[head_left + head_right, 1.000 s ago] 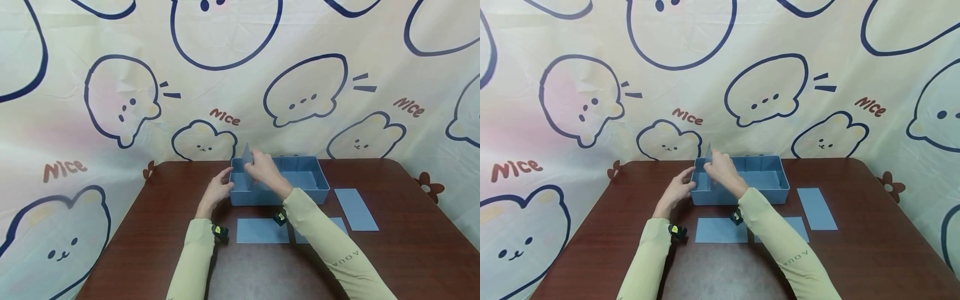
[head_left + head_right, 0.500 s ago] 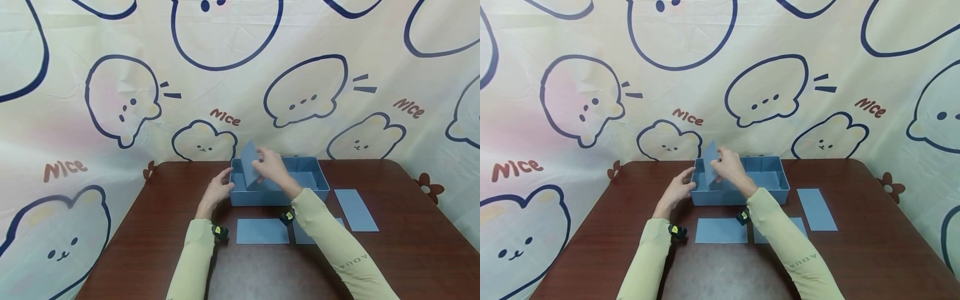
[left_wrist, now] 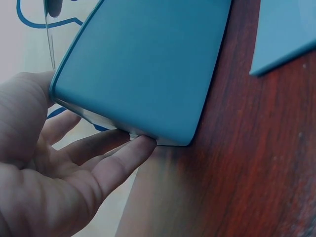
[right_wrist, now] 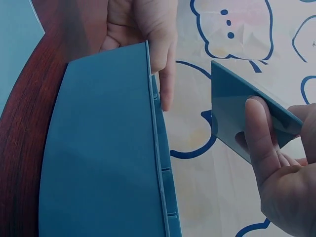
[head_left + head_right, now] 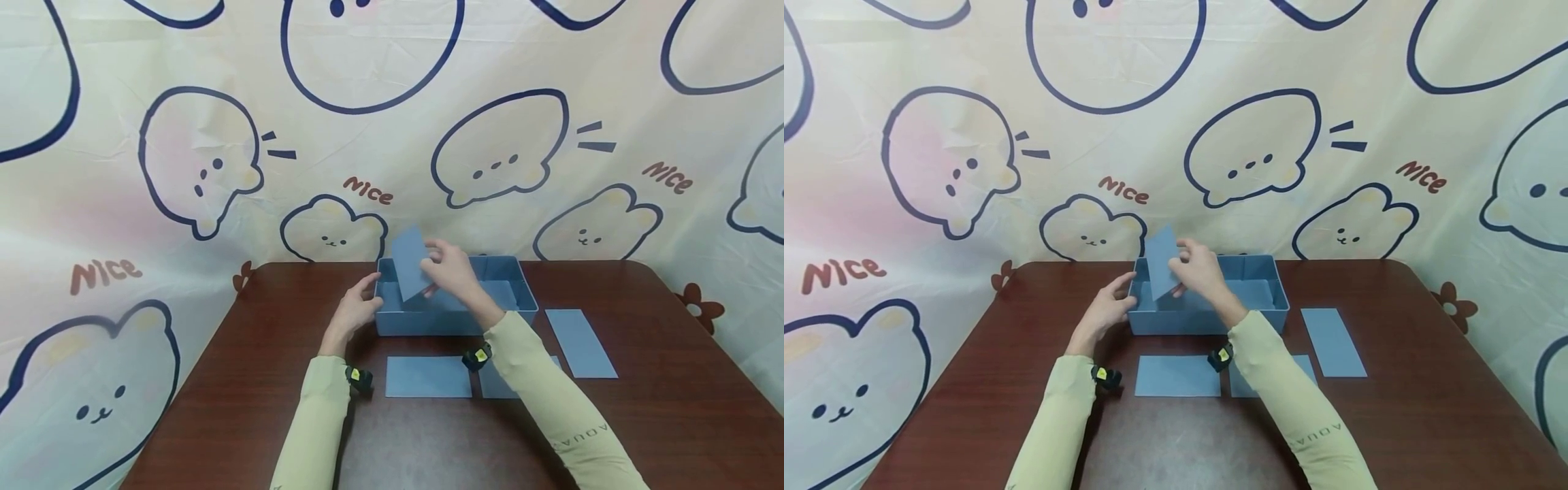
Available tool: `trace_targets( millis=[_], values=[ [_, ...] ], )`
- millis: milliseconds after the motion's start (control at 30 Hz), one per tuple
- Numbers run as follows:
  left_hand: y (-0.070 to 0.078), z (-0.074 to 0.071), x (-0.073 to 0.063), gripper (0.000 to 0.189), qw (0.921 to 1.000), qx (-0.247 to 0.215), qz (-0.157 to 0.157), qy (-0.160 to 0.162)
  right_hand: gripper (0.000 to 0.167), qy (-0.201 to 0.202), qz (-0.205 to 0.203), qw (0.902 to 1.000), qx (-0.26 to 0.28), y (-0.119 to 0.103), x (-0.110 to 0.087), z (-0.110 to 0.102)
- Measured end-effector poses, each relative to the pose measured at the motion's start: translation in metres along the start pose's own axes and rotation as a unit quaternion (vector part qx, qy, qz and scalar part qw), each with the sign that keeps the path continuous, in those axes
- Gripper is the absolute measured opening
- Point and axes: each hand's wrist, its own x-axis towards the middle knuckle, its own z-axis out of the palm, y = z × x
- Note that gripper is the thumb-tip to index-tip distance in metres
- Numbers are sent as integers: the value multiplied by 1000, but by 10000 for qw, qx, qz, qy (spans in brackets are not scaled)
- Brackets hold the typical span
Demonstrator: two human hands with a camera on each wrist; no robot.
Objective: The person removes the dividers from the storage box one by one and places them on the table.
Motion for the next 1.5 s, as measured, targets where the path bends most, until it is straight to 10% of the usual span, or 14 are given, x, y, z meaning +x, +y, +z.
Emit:
trace_targets(
  millis=[1500],
  values=[
    [-1, 2, 2, 60, 9999, 32, 1, 95, 44, 387, -256, 9988, 175, 6, -40, -52]
  ],
)
